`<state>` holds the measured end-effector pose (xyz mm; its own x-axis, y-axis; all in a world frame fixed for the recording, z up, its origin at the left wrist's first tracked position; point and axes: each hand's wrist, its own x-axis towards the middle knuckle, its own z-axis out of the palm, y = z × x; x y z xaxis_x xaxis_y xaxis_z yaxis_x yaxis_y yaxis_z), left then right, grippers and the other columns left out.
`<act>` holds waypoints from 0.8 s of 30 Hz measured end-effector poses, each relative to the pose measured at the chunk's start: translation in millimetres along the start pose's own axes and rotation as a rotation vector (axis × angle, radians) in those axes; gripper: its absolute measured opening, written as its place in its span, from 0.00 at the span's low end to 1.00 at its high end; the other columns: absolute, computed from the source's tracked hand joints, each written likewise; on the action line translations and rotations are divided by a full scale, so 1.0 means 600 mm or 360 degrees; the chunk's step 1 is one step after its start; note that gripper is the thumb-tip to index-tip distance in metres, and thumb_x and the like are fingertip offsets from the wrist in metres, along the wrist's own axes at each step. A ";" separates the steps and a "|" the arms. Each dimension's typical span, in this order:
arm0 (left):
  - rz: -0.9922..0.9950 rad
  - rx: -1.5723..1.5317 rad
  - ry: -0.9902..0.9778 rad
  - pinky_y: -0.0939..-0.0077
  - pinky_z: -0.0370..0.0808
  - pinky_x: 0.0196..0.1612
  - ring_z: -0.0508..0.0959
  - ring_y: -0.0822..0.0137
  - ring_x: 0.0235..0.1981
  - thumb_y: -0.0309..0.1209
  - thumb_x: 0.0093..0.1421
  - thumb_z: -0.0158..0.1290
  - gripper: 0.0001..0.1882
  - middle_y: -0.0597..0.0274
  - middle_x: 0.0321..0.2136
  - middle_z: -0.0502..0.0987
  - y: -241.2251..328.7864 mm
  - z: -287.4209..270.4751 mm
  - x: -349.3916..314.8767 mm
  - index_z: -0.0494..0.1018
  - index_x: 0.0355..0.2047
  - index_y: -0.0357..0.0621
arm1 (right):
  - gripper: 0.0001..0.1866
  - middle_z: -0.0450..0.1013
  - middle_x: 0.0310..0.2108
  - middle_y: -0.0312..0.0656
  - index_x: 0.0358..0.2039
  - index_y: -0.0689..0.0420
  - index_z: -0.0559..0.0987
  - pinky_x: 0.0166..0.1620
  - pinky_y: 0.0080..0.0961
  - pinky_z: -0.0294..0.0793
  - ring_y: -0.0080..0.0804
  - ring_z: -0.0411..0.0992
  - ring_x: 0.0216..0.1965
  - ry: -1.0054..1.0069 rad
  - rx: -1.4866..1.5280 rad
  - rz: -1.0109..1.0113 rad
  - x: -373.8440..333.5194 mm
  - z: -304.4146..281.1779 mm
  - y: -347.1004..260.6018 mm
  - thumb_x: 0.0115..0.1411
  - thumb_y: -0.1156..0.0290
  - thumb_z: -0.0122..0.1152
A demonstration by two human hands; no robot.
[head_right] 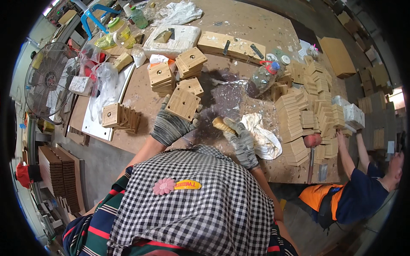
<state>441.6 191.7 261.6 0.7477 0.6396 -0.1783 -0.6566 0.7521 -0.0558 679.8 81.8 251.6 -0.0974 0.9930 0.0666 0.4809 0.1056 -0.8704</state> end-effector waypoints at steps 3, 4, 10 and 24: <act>-0.0006 0.0088 0.0076 0.52 0.73 0.43 0.72 0.51 0.45 0.60 0.61 0.36 0.37 0.45 0.49 0.68 0.000 -0.010 0.004 0.59 0.58 0.43 | 0.24 0.69 0.53 0.45 0.55 0.64 0.68 0.52 0.20 0.68 0.31 0.70 0.49 0.0177 0.1386 0.0405 0.028 0.000 0.012 0.58 0.74 0.57; -0.0052 0.0131 0.0096 0.56 0.75 0.41 0.73 0.53 0.43 0.59 0.61 0.37 0.36 0.46 0.47 0.70 0.000 -0.014 0.006 0.59 0.57 0.42 | 0.24 0.69 0.53 0.45 0.55 0.64 0.68 0.52 0.20 0.68 0.31 0.70 0.49 0.0173 0.1385 0.0404 0.032 -0.005 0.010 0.58 0.74 0.57; 0.0049 0.0468 0.0364 0.67 0.78 0.37 0.74 0.58 0.36 0.44 0.63 0.48 0.23 0.55 0.36 0.72 -0.020 -0.024 -0.002 0.63 0.50 0.39 | 0.21 0.69 0.52 0.46 0.54 0.65 0.68 0.52 0.18 0.68 0.29 0.70 0.49 0.0290 0.1389 0.0213 0.045 -0.031 -0.004 0.59 0.77 0.53; 0.0139 0.0638 0.0469 0.70 0.80 0.42 0.77 0.65 0.41 0.36 0.61 0.53 0.19 0.60 0.42 0.75 -0.037 0.029 -0.011 0.67 0.49 0.43 | 0.21 0.64 0.52 0.44 0.50 0.49 0.77 0.56 0.32 0.66 0.41 0.64 0.52 0.0255 -0.0125 -0.0598 0.056 0.004 -0.101 0.53 0.72 0.62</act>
<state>452.8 173.4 281.4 0.5943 0.6741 -0.4386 -0.5827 0.7368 0.3429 645.4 108.8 305.4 -0.1446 0.8797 0.4530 0.5033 0.4596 -0.7318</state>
